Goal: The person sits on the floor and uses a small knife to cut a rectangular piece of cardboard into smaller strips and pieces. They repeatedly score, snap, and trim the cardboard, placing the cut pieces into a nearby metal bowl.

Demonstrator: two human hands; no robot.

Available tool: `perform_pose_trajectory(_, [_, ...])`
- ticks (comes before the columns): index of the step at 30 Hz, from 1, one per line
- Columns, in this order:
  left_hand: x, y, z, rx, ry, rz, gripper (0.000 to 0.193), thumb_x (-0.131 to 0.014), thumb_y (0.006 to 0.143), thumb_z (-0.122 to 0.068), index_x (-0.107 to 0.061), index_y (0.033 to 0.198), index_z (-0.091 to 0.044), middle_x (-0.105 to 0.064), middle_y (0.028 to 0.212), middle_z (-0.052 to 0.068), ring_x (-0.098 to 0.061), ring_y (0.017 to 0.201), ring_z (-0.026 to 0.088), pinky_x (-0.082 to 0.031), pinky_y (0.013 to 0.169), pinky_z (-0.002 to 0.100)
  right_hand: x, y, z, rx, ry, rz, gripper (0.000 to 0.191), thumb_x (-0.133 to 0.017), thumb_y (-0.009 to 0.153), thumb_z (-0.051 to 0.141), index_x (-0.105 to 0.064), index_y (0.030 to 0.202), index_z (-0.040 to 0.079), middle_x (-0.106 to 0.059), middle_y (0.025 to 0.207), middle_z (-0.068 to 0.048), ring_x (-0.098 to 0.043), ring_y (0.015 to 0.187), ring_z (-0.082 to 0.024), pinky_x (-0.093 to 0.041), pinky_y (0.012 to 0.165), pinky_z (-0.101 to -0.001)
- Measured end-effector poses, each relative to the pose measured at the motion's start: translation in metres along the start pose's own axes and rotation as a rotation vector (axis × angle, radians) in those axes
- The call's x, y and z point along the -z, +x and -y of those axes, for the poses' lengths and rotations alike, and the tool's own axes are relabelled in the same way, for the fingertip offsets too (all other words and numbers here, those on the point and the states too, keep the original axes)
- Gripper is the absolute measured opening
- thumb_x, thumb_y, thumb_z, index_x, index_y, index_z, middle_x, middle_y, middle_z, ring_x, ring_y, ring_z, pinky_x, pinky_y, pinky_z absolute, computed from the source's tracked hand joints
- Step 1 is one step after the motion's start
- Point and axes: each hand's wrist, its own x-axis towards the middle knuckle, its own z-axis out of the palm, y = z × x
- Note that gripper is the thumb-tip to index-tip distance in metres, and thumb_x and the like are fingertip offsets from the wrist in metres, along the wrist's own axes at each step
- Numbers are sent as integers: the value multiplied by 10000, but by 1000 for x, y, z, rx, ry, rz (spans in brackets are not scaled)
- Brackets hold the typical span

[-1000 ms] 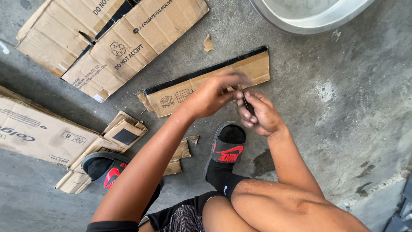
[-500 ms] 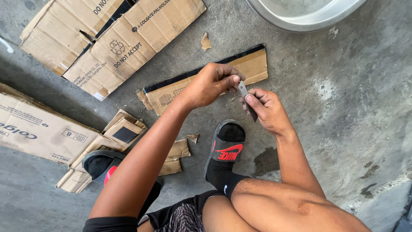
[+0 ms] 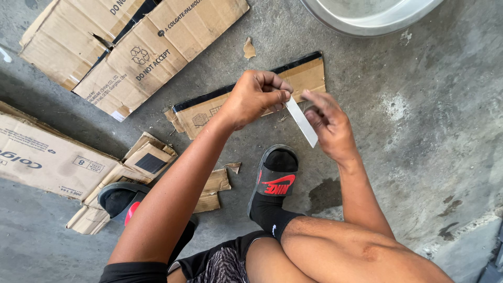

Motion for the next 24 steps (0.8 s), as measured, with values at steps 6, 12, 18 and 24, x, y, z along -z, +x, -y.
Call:
perform_pose_trajectory(6, [-3,2,8,113,220,-46,219,-720,961,-206,-749,1074,-22,-782,903,54,-754,792,157,-611,714,309,-6,-3,-3,452,-161,-116,156,-527,1122,208,-613,1111,77,-672,1042,-105,-657,915,-180,-555,782,-303])
perform_pose_trajectory(12, [2,-3,12,-437,1051,-462,421,-792,806,-138,-714,1220,-125,-648,1157,87,-595,1077,341,-508,933,456,-24,13,-16,-174,-461,-156,224,-526,1079,173,-624,935,32,-670,682,-114,-695,556,-205,-512,521,-383])
perform_pose_trajectory(18, [-7,5,16,-434,1188,-498,451,-815,767,-207,-717,1202,-144,-618,1161,63,-551,1091,343,-471,903,483,-38,23,-13,-182,-702,-119,227,-544,1064,182,-583,896,35,-655,592,-136,-685,609,-380,-498,576,-507])
perform_pose_trajectory(24, [-7,10,13,-400,1238,-507,391,-800,768,-163,-711,1149,-150,-618,1162,61,-564,1089,337,-476,892,480,-40,26,-12,-188,-697,-141,230,-550,1063,175,-574,892,23,-632,614,-181,-668,639,-421,-476,587,-539])
